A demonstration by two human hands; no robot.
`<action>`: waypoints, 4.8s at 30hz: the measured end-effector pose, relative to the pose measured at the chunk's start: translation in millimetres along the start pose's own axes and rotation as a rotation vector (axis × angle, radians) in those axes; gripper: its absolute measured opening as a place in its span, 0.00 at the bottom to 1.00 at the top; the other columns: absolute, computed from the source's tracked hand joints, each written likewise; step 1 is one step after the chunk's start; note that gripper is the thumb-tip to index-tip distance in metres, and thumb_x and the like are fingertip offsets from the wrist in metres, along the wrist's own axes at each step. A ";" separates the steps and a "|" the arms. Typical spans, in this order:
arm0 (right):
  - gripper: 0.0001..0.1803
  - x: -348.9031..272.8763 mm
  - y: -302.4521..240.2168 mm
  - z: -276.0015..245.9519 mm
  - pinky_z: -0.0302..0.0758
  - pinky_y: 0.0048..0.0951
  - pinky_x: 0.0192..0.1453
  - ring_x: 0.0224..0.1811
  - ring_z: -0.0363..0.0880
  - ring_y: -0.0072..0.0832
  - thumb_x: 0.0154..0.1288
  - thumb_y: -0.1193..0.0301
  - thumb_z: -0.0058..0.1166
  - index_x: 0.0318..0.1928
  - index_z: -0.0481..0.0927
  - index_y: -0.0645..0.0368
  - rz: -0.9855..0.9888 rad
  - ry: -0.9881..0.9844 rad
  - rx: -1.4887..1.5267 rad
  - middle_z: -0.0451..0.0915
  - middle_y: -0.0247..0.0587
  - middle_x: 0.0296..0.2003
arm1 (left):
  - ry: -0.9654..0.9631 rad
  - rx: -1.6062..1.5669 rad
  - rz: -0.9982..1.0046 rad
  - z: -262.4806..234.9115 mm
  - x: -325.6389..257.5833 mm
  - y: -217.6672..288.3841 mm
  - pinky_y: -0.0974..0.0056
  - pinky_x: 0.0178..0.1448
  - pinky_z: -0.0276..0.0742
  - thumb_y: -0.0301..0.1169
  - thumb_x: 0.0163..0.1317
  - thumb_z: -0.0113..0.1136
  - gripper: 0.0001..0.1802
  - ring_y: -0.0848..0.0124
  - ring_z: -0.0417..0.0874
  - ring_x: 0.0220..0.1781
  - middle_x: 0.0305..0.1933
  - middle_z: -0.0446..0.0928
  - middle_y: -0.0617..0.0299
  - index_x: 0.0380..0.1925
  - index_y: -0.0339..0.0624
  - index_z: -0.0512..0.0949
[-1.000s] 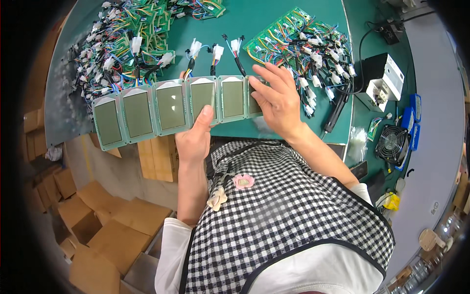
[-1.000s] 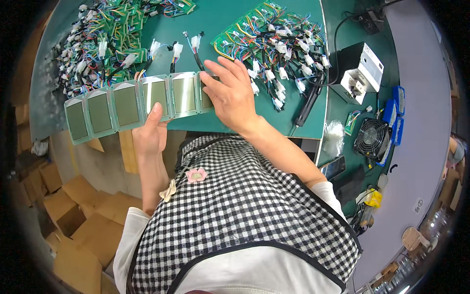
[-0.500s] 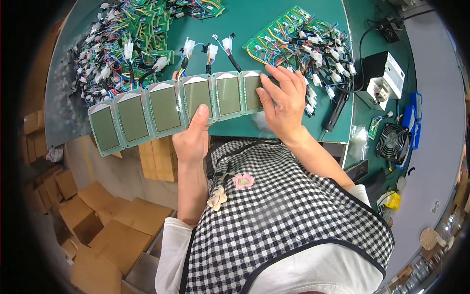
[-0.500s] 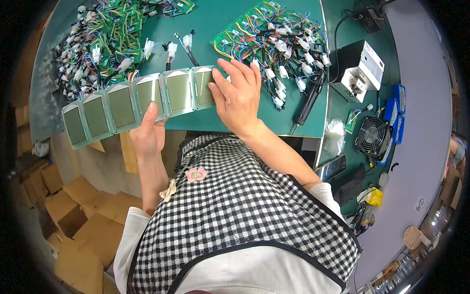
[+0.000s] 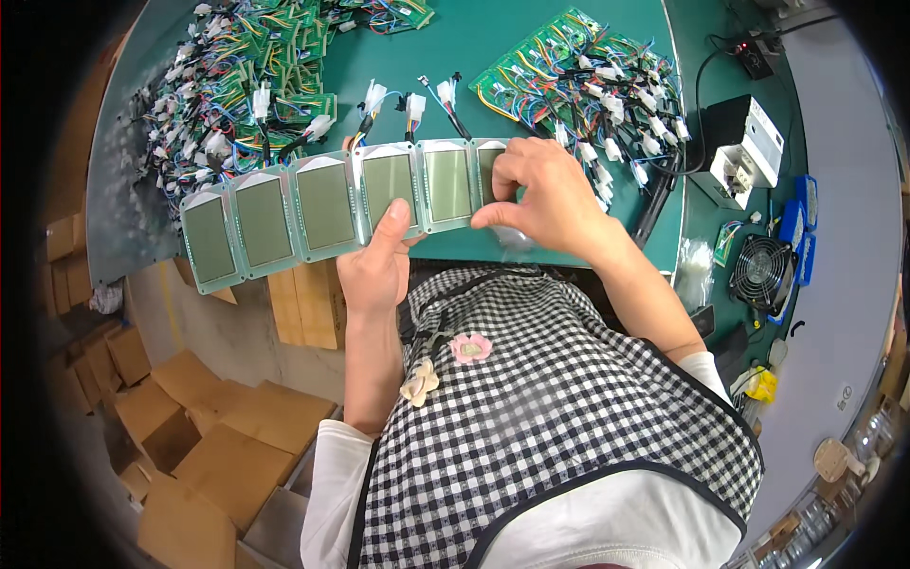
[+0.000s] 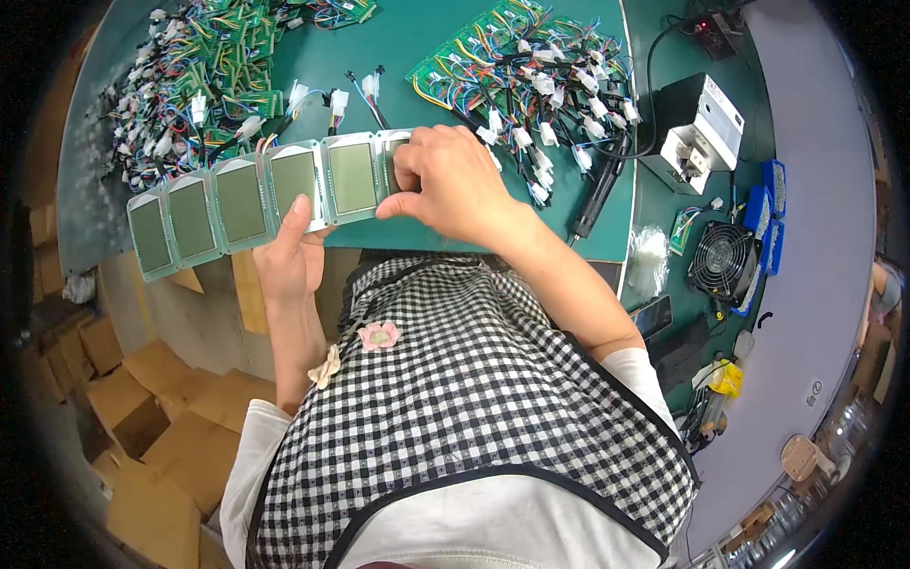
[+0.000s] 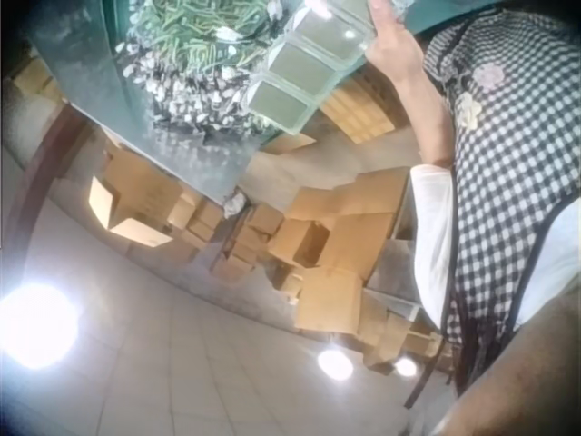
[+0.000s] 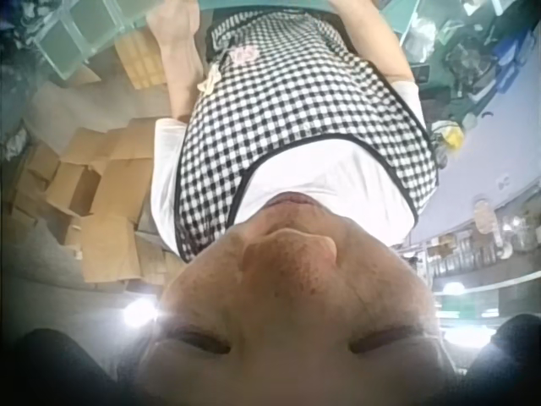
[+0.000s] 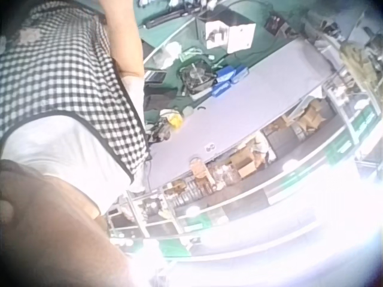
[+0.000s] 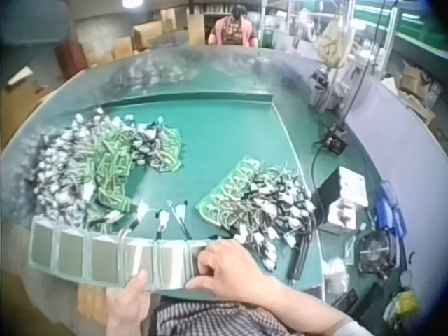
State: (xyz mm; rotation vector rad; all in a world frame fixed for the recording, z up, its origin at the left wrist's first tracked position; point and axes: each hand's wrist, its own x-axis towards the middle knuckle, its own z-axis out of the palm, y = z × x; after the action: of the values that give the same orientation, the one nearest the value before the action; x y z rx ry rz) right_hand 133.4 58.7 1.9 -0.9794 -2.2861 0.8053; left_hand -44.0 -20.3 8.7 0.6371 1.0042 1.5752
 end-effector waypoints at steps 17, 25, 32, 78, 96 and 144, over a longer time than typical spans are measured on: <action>0.17 -11.2 16.6 -9.3 0.66 0.35 0.33 0.31 0.69 0.38 0.37 0.66 0.65 0.25 0.71 0.58 -0.149 -0.061 0.083 0.69 0.38 0.24 | -0.024 -0.007 -0.039 -17.4 4.9 5.4 0.60 0.47 0.79 0.25 0.60 0.48 0.20 0.64 0.77 0.47 0.49 0.72 0.54 0.53 0.36 0.63; 0.16 -5.2 14.2 -19.2 0.67 0.35 0.31 0.29 0.71 0.38 0.37 0.68 0.66 0.21 0.70 0.60 -0.009 -0.196 0.174 0.71 0.39 0.23 | -0.057 -0.024 -0.062 -13.7 4.3 8.1 0.56 0.46 0.80 0.23 0.60 0.47 0.23 0.62 0.76 0.49 0.51 0.69 0.52 0.56 0.36 0.60; 0.11 -8.6 17.4 -9.0 0.67 0.32 0.30 0.26 0.72 0.36 0.41 0.71 0.64 0.23 0.74 0.60 0.061 -0.143 0.256 0.72 0.40 0.23 | -0.022 0.015 -0.019 -6.6 1.1 10.3 0.58 0.47 0.80 0.24 0.60 0.45 0.21 0.62 0.77 0.49 0.52 0.70 0.51 0.55 0.36 0.61; 0.11 -24.3 -15.9 36.1 0.66 0.19 0.24 0.20 0.67 0.16 0.53 0.71 0.60 0.31 0.70 0.60 0.654 0.530 1.506 0.71 0.29 0.21 | 0.019 0.145 0.337 6.5 -17.4 -5.2 0.57 0.64 0.56 0.23 0.57 0.50 0.34 0.64 0.61 0.61 0.60 0.59 0.54 0.63 0.35 0.47; 0.09 -52.4 33.6 48.6 0.71 0.28 0.31 0.24 0.73 0.27 0.49 0.75 0.58 0.29 0.72 0.63 0.655 0.002 0.879 0.74 0.37 0.20 | 0.152 0.406 0.176 -38.0 -9.5 -33.0 0.62 0.57 0.66 0.23 0.58 0.52 0.28 0.67 0.70 0.53 0.53 0.67 0.56 0.58 0.34 0.57; 0.15 16.2 -37.4 22.4 0.67 0.34 0.28 0.25 0.72 0.38 0.39 0.66 0.65 0.19 0.71 0.60 -0.077 -0.125 0.230 0.72 0.40 0.22 | -0.093 0.619 0.113 -6.3 -30.0 -64.6 0.68 0.47 0.70 0.21 0.52 0.55 0.19 0.71 0.73 0.47 0.47 0.70 0.58 0.46 0.35 0.66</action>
State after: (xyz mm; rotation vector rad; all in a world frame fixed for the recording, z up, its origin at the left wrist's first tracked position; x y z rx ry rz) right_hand 91.9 43.1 16.0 -0.7523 -2.2565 1.0947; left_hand -9.2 -48.8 -46.9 1.1945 1.4156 1.3048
